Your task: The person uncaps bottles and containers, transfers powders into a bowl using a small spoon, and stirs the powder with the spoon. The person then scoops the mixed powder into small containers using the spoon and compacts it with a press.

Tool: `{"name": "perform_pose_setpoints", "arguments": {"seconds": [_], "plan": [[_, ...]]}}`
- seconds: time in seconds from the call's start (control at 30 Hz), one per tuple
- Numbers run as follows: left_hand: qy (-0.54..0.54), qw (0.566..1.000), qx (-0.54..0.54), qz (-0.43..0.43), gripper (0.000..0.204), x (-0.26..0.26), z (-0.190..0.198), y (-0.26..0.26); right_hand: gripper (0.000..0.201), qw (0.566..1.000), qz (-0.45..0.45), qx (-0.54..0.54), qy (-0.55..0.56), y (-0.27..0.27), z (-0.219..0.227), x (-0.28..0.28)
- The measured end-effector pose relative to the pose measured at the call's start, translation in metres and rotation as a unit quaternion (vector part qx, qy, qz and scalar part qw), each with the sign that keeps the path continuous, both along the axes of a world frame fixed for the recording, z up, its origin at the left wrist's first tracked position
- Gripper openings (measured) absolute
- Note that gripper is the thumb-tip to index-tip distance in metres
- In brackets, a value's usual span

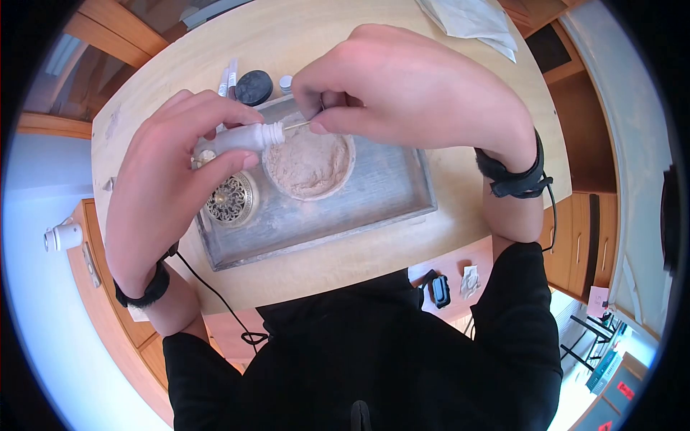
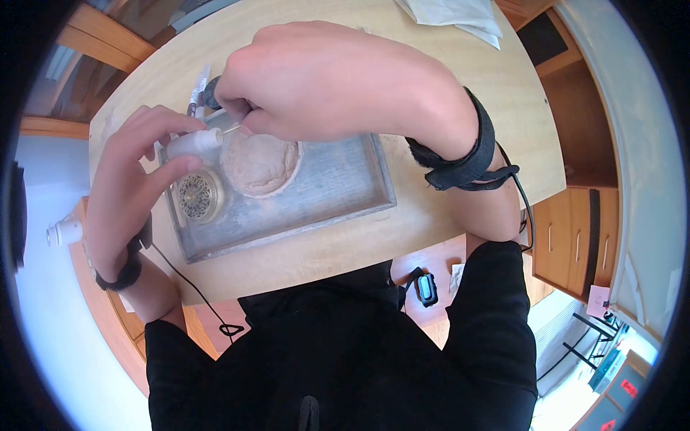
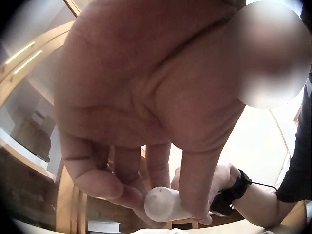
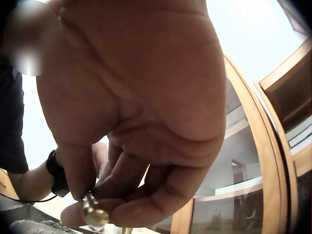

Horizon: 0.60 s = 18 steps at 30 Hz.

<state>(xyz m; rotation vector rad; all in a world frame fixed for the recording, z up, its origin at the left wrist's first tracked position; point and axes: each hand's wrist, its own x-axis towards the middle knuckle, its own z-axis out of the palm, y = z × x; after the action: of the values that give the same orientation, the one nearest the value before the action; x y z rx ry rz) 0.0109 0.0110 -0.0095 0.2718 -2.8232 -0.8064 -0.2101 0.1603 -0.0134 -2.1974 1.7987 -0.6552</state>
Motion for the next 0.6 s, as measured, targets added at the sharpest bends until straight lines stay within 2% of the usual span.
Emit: {"name": "perform_pose_setpoints", "arguments": {"seconds": [0.2, 0.27, 0.4, 0.5, 0.6], "plan": [[0.006, 1.000, -0.011, -0.018, 0.033, 0.002, 0.001, -0.004, 0.011, 0.995, 0.007, 0.097, 0.001, 0.018, 0.020, -0.019], [-0.002, 1.000, -0.009, -0.007, 0.033, 0.002, 0.001, -0.004, 0.012, 0.990, -0.047, 0.125, -0.048, 0.022, 0.020, -0.021], [-0.001, 1.000, -0.005, -0.003, 0.032, 0.003, 0.002, -0.002, 0.011, 0.993, -0.029, 0.102, -0.058, 0.021, 0.020, -0.019], [0.003, 1.000, 0.006, -0.013, 0.032, 0.001, 0.001, 0.002, 0.011, 0.988, -0.022, 0.143, -0.053, 0.012, 0.022, -0.014], [0.003, 1.000, 0.000, -0.023, 0.032, -0.002, 0.003, 0.006, 0.011, 0.996, 0.022, 0.081, -0.012, 0.006, 0.013, -0.009]]}}
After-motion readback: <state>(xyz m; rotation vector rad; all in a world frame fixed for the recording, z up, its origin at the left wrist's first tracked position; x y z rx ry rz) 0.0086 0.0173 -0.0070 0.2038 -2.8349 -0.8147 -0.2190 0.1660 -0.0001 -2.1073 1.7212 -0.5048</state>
